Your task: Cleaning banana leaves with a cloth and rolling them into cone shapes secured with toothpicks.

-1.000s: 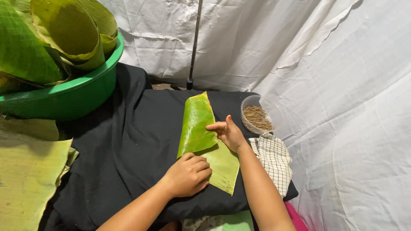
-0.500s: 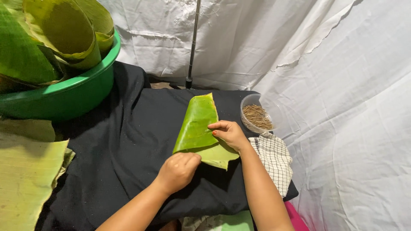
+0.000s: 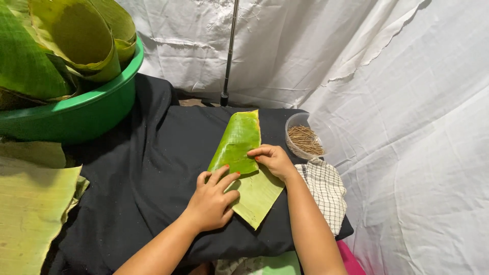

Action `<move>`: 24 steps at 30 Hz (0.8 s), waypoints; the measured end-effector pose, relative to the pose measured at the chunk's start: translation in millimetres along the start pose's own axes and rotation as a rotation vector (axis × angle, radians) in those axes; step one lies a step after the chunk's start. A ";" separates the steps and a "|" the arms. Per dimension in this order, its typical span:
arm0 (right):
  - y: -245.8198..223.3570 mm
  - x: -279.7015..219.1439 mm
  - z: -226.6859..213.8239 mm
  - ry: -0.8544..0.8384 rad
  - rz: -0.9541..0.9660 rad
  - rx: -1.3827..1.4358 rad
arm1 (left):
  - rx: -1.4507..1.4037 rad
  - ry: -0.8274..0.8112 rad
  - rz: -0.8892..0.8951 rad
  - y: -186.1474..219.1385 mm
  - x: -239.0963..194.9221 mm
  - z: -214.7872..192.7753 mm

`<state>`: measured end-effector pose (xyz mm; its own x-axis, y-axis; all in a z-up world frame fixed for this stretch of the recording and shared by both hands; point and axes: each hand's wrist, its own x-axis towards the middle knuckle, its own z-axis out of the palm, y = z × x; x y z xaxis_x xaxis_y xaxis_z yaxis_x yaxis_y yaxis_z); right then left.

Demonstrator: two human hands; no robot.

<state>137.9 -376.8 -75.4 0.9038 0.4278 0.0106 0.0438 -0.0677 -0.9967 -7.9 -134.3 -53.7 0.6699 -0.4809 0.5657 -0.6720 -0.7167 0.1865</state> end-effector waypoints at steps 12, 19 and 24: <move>9.9 -0.6 -13.1 0.003 -0.125 -0.252 | -0.238 0.123 -0.328 -30.9 -7.7 22.5; 15.5 1.8 -17.4 0.057 0.050 0.071 | -0.499 0.157 -0.705 -36.7 -1.8 10.5; 64.2 13.1 -45.7 -0.005 -0.001 0.273 | -0.647 0.212 -0.888 -35.0 6.3 1.3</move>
<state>172.0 -416.7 -135.6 0.9019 0.4319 0.0115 -0.0727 0.1778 -0.9814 20.2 -112.9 -57.7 0.9676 0.2115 0.1381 -0.0608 -0.3357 0.9400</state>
